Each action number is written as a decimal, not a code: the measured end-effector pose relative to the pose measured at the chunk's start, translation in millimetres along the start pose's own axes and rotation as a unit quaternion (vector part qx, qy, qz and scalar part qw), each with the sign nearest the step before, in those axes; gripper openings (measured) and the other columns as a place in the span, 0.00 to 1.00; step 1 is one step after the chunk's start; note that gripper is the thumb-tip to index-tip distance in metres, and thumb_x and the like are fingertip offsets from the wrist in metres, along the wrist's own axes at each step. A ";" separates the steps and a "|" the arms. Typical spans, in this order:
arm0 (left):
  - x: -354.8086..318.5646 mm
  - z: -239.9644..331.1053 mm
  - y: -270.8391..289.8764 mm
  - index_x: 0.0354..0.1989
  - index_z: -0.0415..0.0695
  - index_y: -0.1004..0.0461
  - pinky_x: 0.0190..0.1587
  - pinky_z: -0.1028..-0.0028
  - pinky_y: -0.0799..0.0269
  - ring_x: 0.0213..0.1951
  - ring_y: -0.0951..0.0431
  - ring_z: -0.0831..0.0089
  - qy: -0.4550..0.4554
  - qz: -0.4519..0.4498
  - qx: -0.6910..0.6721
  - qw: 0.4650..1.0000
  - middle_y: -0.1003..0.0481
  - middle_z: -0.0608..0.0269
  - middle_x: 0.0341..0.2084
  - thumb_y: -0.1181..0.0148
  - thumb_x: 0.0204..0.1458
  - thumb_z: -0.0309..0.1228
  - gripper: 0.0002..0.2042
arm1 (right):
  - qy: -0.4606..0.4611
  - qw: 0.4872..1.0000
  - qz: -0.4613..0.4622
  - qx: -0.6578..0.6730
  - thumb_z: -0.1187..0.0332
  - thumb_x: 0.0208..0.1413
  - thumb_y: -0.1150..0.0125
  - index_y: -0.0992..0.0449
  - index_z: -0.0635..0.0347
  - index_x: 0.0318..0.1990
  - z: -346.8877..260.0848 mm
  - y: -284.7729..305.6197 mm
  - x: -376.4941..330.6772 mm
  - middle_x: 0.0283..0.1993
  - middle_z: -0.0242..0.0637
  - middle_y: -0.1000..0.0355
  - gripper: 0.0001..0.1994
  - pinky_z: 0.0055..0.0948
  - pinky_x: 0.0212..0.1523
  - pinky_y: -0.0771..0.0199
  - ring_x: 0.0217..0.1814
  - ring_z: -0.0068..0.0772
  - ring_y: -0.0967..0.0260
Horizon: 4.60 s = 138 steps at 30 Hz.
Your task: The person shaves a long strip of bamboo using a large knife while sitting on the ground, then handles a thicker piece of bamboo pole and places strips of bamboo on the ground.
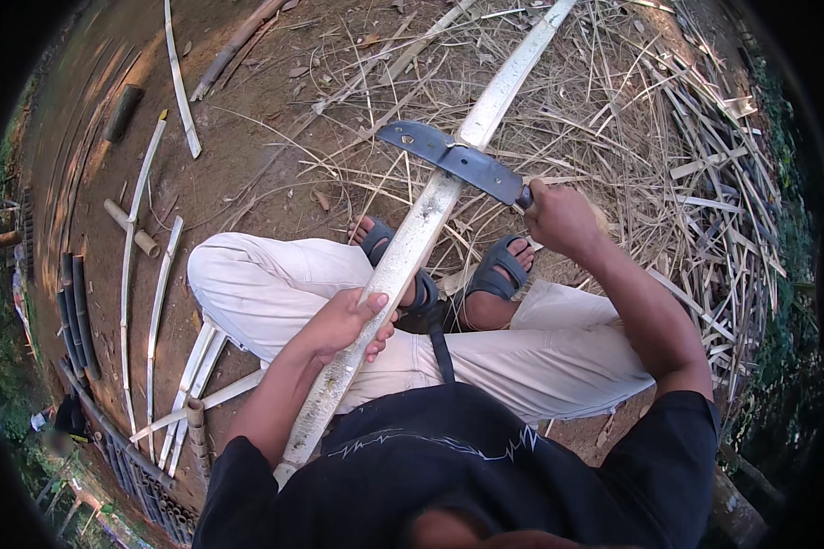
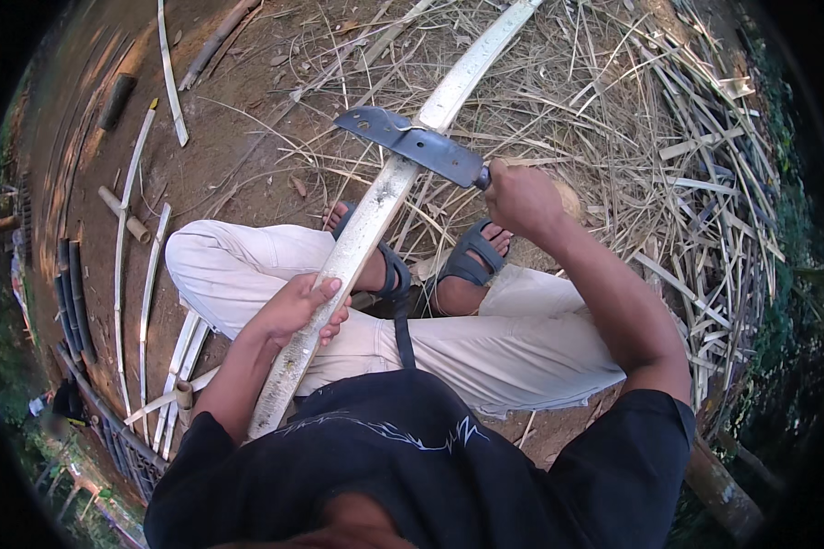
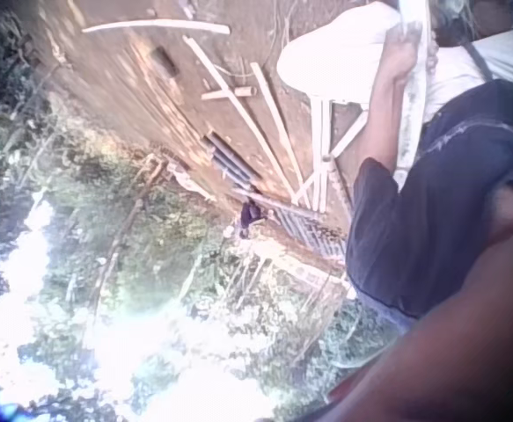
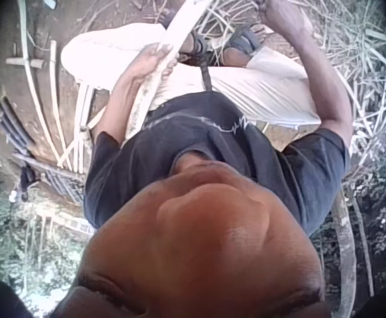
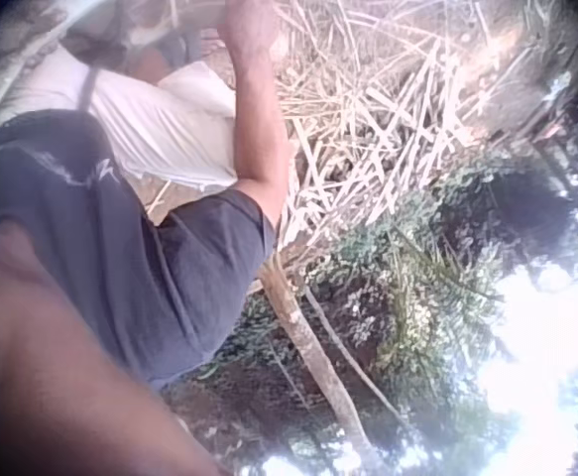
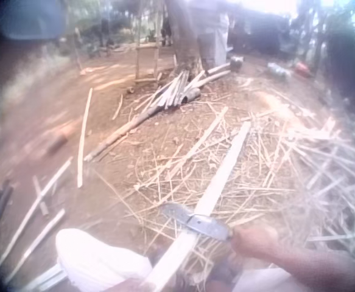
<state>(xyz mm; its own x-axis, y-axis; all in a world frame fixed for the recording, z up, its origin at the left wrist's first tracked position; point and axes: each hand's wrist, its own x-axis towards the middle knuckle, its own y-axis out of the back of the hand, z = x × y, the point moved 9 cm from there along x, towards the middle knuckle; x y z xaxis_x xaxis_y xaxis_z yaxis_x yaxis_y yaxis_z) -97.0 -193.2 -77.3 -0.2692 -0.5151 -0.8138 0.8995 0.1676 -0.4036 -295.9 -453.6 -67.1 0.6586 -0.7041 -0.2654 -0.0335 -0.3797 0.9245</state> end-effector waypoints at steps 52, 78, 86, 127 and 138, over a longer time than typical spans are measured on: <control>-55.3 95.7 15.8 0.47 0.31 0.23 0.44 0.59 0.23 0.40 0.18 0.51 -0.062 0.346 0.559 0.751 0.20 0.40 0.38 0.36 0.54 0.54 0.31 | -0.022 0.994 -0.033 0.102 0.68 0.54 0.42 0.35 0.67 0.46 59.0 -71.5 52.7 0.33 0.52 0.23 0.16 0.50 0.39 0.23 0.38 0.57 0.23; 83.8 38.0 13.2 0.44 0.43 0.30 0.16 0.74 0.34 0.13 0.35 0.77 0.045 0.051 0.060 0.996 0.33 0.65 0.17 0.48 0.64 0.54 0.23 | -0.072 0.993 -0.084 0.040 0.62 0.55 0.40 0.27 0.65 0.42 18.8 -30.9 57.1 0.36 0.52 0.21 0.14 0.47 0.39 0.19 0.37 0.54 0.21; 62.5 15.4 -3.5 0.42 0.38 0.31 0.17 0.73 0.34 0.14 0.34 0.76 0.061 0.053 0.033 0.996 0.33 0.64 0.17 0.48 0.65 0.50 0.22 | -0.104 0.995 0.011 -0.003 0.62 0.54 0.42 0.24 0.65 0.36 90.9 -7.8 66.3 0.31 0.51 0.22 0.13 0.46 0.39 0.19 0.35 0.53 0.21; -90.4 -55.1 55.2 0.43 0.36 0.28 0.25 0.74 0.31 0.20 0.28 0.73 0.143 0.086 0.084 0.982 0.28 0.61 0.20 0.51 0.68 0.46 0.20 | -0.186 0.983 0.002 -0.004 0.63 0.51 0.40 0.20 0.68 0.30 245.9 -18.0 112.5 0.32 0.57 0.22 0.14 0.47 0.40 0.20 0.36 0.57 0.21; -131.2 -51.6 120.6 0.60 0.24 0.35 0.57 0.58 0.29 0.53 0.22 0.47 0.316 0.194 0.486 0.791 0.25 0.28 0.48 0.41 0.53 0.64 0.47 | -0.071 0.989 -0.075 0.105 0.61 0.52 0.39 0.22 0.64 0.35 107.5 -92.7 93.3 0.33 0.54 0.22 0.13 0.48 0.44 0.21 0.39 0.56 0.22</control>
<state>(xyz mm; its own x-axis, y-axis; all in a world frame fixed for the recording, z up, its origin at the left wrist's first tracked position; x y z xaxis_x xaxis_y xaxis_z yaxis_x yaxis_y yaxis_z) 29.0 -62.1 -40.8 0.2509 -0.0077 -0.9680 0.7141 -0.6736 0.1905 -312.1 -548.6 -207.0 0.5566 -0.7022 -0.4439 -0.1097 -0.5918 0.7986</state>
